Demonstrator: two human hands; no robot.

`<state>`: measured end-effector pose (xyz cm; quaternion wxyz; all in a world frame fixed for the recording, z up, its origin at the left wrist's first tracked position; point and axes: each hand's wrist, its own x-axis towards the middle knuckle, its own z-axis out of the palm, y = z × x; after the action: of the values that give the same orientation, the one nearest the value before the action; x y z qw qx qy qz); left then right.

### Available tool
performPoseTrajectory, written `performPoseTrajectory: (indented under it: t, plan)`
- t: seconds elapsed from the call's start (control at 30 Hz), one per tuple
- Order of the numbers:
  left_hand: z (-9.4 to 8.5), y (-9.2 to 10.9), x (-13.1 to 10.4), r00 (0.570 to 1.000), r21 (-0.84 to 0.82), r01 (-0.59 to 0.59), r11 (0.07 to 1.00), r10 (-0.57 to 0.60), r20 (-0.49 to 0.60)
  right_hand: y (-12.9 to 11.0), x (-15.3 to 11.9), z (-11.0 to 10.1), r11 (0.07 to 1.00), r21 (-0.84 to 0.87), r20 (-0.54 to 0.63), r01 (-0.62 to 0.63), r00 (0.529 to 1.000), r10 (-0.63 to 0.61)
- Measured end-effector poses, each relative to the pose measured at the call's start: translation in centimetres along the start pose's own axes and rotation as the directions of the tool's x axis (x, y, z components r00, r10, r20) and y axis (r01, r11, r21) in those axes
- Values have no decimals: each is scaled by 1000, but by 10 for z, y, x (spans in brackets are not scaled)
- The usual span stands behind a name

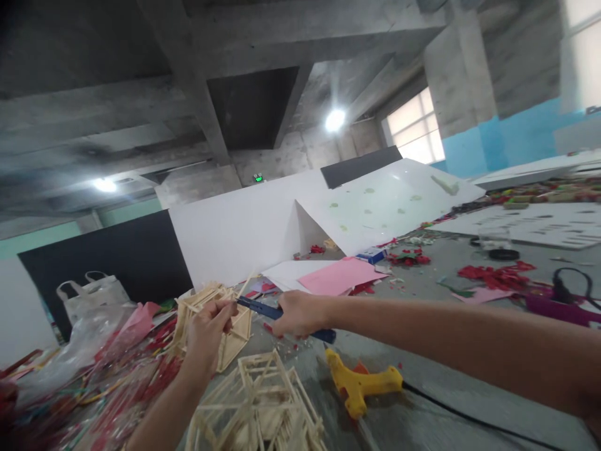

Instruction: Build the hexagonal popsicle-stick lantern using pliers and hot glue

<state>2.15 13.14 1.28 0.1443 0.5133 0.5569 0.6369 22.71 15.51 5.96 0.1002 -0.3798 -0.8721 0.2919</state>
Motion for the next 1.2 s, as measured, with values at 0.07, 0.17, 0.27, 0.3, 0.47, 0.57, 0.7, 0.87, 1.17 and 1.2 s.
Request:
performPoseTrajectory:
  t: [0.07, 0.17, 0.27, 0.3, 0.47, 0.57, 0.7, 0.87, 1.17, 1.2]
  plan:
    - [1, -3, 1, 999, 109, -44, 993, 47, -24, 2, 1, 0, 999, 29, 15, -22, 1000, 22]
    - [1, -5, 3, 992, 254, -109, 961, 123, -37, 4, 3, 1, 997, 65, 38, -44, 998, 41]
    - [3, -4, 2, 987, 333, -133, 934, 154, -36, 5, 3, 2, 995, 88, 40, -50, 998, 47]
    - [4, -3, 1, 987, 354, -134, 925, 158, -37, 5, 3, 2, 994, 97, 40, -51, 998, 48]
    - [8, 4, -1, 981, 430, -157, 889, 191, -37, 4, 1, 3, 992, 114, 49, -51, 998, 46]
    - [10, 5, -1, 976, 442, -186, 877, 215, -16, 4, 1, 4, 992, 110, 43, -62, 997, 57]
    - [12, 4, 0, 972, 463, -206, 862, 234, -3, 5, 3, 6, 989, 126, 37, -77, 997, 73]
    - [13, 4, 1, 968, 466, -230, 854, 252, 16, 5, 3, 7, 984, 147, 30, -98, 995, 94]
    - [11, 4, -2, 969, 453, -232, 861, 244, 32, 7, 5, 10, 971, 214, 44, -110, 994, 103]
    - [11, 4, -1, 968, 448, -237, 862, 250, 30, 7, 6, 11, 968, 226, 47, -113, 993, 105]
